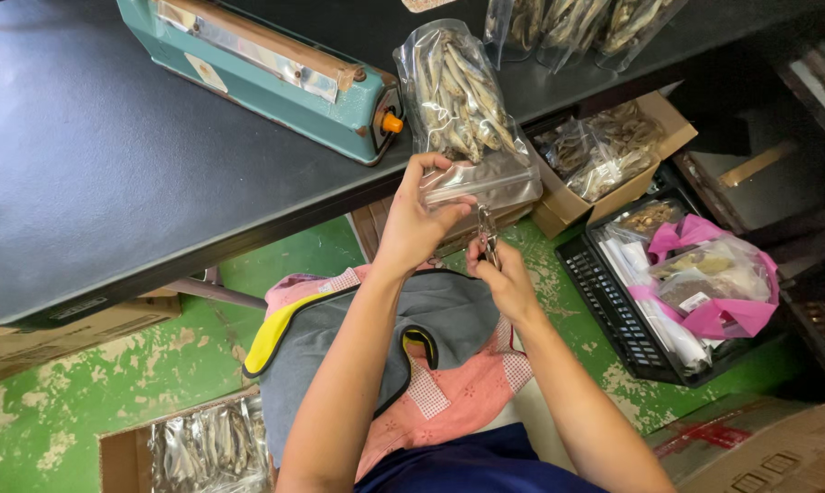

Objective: The person places dried fish into clear plastic bags, seals them using a heat sealer, and stacks the finished packages on the table. The person repeats this process for several bags throughout the clip.

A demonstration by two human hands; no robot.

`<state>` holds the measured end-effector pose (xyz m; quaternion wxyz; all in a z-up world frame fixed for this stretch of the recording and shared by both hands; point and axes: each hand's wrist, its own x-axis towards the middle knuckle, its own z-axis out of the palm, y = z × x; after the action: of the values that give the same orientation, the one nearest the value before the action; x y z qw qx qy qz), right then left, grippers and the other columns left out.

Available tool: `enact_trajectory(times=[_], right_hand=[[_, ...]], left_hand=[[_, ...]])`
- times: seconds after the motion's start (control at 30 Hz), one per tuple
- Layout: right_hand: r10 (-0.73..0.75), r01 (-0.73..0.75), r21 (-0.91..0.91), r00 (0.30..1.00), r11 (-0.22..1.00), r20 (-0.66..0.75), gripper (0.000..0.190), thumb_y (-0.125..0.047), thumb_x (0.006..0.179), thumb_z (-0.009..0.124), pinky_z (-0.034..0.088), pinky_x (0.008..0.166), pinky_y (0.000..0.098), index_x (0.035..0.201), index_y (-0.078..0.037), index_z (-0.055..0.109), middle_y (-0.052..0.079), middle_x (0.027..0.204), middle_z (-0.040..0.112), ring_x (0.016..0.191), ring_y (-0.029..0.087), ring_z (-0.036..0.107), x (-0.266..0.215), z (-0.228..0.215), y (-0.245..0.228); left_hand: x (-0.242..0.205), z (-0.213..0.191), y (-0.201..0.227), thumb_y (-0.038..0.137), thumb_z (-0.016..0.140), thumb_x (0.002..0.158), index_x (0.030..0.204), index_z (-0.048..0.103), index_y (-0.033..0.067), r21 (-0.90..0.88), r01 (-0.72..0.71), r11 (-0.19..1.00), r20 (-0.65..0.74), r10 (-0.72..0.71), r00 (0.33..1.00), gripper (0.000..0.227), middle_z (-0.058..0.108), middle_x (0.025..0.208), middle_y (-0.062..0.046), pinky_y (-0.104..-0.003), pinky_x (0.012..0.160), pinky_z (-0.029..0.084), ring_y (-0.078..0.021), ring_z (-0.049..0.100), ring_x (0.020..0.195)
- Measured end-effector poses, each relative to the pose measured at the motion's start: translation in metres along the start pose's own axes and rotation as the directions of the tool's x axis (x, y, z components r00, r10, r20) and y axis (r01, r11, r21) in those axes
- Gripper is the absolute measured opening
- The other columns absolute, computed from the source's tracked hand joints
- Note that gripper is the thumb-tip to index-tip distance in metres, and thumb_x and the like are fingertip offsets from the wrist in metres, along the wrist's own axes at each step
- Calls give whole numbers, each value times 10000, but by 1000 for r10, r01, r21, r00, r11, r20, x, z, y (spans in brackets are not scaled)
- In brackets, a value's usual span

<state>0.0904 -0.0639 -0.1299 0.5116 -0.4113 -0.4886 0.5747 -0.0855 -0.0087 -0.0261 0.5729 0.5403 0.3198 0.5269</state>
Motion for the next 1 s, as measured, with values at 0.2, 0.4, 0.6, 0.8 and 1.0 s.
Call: enact_trajectory(times=[0.2,0.4,0.6,0.8,1.0], right_hand=[[17,-17,-1,999,1000,-39,57,-36,896,582,476,716,273,951,-23,581,20,857,587,779,113,557,11,4,-5],[49,-51,-50,998,997,-49,88,-18,878,630,443,625,239,881,-49,548,-15,821,578,717,79,551,17,7,-4],[66,-80,-134,992,988,-106,146,-6,879,663,368,514,246,826,-56,536,-32,698,523,594,62,475,17,8,2],[108,-114,-64,989,991,-102,168,4,878,653,378,497,250,800,-56,517,-14,686,530,567,70,483,17,10,0],[114,-112,99,993,989,-9,127,12,867,618,400,550,248,851,-60,514,14,724,559,609,95,503,14,9,-10]], left_hand=[[-3,-1,-1,-194,677,833,1269,441,60,-1,-11,1000,7,12,1000,557,645,1361,-138,-292,953,567,-166,687,1128],[-3,-1,-3,-187,709,824,1264,460,60,46,-43,998,-13,44,999,563,661,1344,-135,-288,987,545,-163,656,1146],[-3,-1,-5,-170,708,830,1258,470,63,80,-45,996,-29,47,998,543,677,1320,-119,-291,983,558,-155,661,1136],[-3,-2,-4,-178,700,828,1262,474,61,65,-57,996,-29,59,998,544,679,1309,-122,-291,986,552,-155,651,1141],[-4,-2,-1,-169,710,827,1251,477,63,72,-37,997,-25,39,999,536,676,1309,-116,-290,956,572,-146,666,1115]])
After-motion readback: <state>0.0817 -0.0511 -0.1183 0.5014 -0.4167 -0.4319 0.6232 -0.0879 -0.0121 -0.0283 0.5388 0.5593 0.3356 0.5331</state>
